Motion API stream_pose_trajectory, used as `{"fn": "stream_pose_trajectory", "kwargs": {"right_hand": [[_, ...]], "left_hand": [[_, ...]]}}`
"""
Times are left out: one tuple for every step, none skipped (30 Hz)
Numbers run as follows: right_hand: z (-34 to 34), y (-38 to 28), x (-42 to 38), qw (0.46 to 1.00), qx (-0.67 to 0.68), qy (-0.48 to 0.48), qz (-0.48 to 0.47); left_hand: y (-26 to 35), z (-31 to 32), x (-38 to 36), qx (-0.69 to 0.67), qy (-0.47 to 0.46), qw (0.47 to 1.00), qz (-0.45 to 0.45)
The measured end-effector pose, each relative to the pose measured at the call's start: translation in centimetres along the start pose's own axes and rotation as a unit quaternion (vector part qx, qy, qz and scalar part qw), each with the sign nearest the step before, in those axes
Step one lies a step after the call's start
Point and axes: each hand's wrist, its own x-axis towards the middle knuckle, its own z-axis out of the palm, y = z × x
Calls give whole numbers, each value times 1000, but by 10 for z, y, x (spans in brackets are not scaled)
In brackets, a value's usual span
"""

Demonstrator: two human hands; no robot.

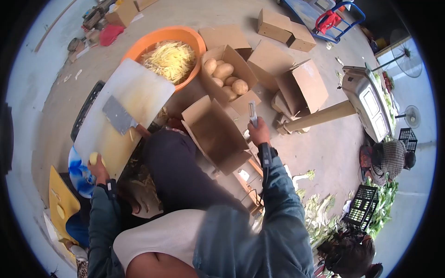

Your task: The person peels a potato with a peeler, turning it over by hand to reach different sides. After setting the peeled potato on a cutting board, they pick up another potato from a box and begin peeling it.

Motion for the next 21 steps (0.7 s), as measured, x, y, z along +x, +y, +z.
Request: {"fn": "stream_pose_trajectory", "kwargs": {"right_hand": [[2, -2, 13, 999, -26, 4, -25], [5, -6, 30, 999, -26, 7, -21], [11, -12, 47, 997, -67, 20, -44], [15, -17, 64, 991, -109, 32, -67], [19, -20, 79, 991, -109, 31, -65], [27, -22, 95, 982, -142, 55, -111], [34, -27, 109, 969, -173, 77, -159], [42, -31, 121, 969, -173, 71, -159], [46, -37, 132, 966, -207, 65, -143], [50, -43, 141, 960, -242, 59, -126], [54, -46, 151, 955, -266, 40, -124], [57, -54, 155, 955, -269, 36, -121], [60, -66, 156, 948, -309, 19, -79], [63, -74, 158, 937, -348, 1, -37], [66, -73, 165, 935, -354, -8, -22], [70, -71, 169, 934, -355, -13, -23], [73, -69, 172, 935, -354, -18, -3], [75, -67, 175, 936, -351, -21, 18], [75, -67, 175, 939, -342, -15, 27], [75, -64, 176, 939, -343, -17, 27], [73, -61, 178, 947, -322, -10, 21]], "left_hand": [[15, -3, -7, 123, -37, 990, 61], [22, -3, -12, 244, -72, 959, 121], [10, 0, -7, 277, -65, 947, 149], [14, 2, -9, 277, -68, 946, 150], [16, 1, -12, 274, -70, 947, 153], [21, 2, -15, 271, -71, 947, 155], [25, 3, -16, 274, -69, 947, 153], [29, 5, -17, 264, -58, 954, 126], [28, 6, -16, 253, -47, 961, 99], [23, 5, -11, 256, -47, 961, 96], [17, 2, -4, 248, -41, 965, 76], [11, 1, 2, 240, -36, 968, 56], [7, 0, 6, 244, -38, 967, 53], [4, -3, 10, 167, -40, 985, 8], [8, -5, 10, 88, -38, 995, -37], [11, -7, 9, 92, -36, 994, -40], [15, -8, 9, 77, -35, 995, -61], [22, -6, 6, 62, -36, 994, -81], [27, -4, 4, 63, -34, 994, -82], [32, -2, 1, 72, -27, 993, -93], [33, -3, -1, 80, -20, 991, -104]]}}
